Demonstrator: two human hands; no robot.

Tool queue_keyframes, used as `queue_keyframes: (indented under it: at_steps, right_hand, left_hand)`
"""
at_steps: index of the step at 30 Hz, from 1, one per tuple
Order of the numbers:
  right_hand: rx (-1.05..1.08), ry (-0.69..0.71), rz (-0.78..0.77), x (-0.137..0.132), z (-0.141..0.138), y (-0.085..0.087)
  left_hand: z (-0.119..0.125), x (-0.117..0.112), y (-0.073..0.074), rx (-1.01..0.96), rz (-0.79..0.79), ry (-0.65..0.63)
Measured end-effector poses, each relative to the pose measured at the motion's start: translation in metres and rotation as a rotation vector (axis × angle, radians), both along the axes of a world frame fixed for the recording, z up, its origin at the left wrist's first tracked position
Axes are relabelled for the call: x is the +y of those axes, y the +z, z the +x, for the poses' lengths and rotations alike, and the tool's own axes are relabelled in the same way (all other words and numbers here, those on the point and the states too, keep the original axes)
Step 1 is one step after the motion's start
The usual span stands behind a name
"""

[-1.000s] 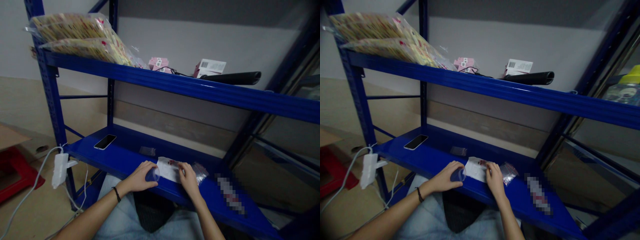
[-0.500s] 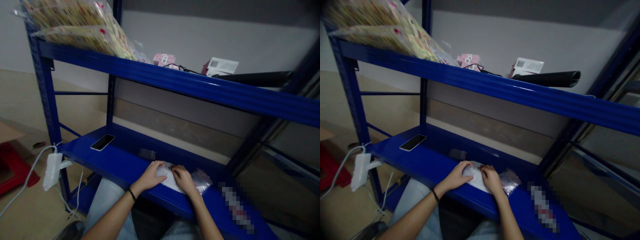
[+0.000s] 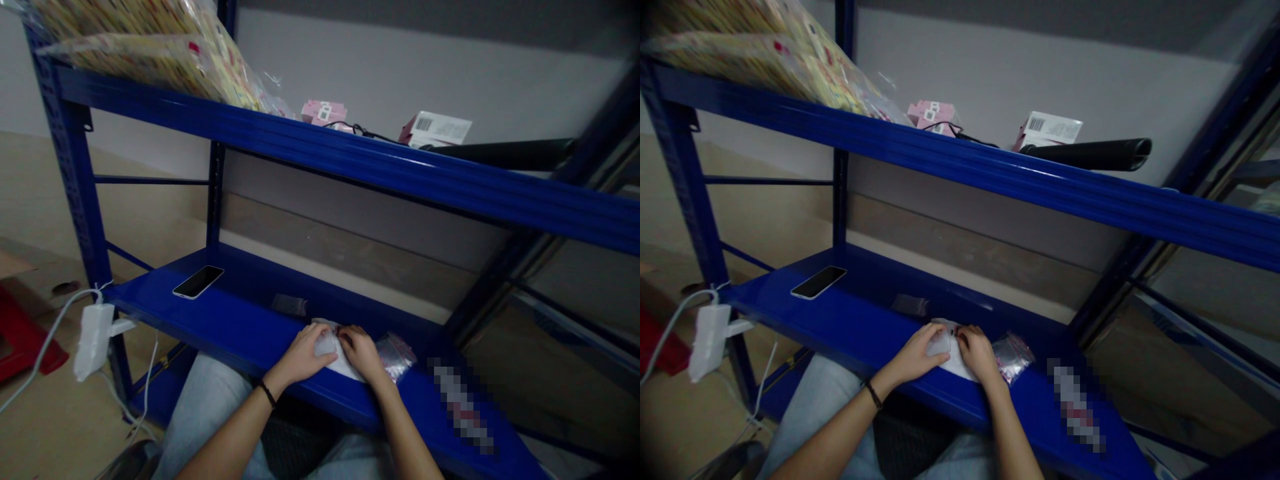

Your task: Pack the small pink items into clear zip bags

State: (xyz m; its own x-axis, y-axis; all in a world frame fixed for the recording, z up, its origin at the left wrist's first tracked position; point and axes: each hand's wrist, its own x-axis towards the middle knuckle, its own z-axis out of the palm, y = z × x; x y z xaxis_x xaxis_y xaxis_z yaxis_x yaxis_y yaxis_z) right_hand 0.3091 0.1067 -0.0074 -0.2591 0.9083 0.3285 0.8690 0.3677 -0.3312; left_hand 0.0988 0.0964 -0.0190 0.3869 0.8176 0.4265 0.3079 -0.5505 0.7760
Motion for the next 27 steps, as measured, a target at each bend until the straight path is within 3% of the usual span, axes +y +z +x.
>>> queue_keyframes:
  at_steps: [6, 14, 18, 22, 27]
  right_hand:
    - [-0.016, -0.041, -0.016, -0.001, 0.0, 0.0]
    - [-0.033, -0.048, -0.005, 0.001, -0.005, 0.003]
    - [0.183, -0.015, -0.007, 0.001, 0.002, 0.019]
    - [0.495, 0.005, -0.13, -0.006, -0.004, 0.036]
    - [0.485, 0.138, -0.211, -0.012, -0.015, 0.039]
  left_hand:
    - [0.004, -0.002, -0.001, 0.172, 0.006, 0.034]
    - [0.004, -0.003, 0.002, 0.117, -0.017, 0.034]
    - [0.003, -0.004, 0.005, 0.061, 0.004, 0.049]
    - [0.003, -0.003, 0.007, 0.03, 0.051, 0.092]
    - [0.002, -0.004, 0.007, 0.021, 0.061, 0.085]
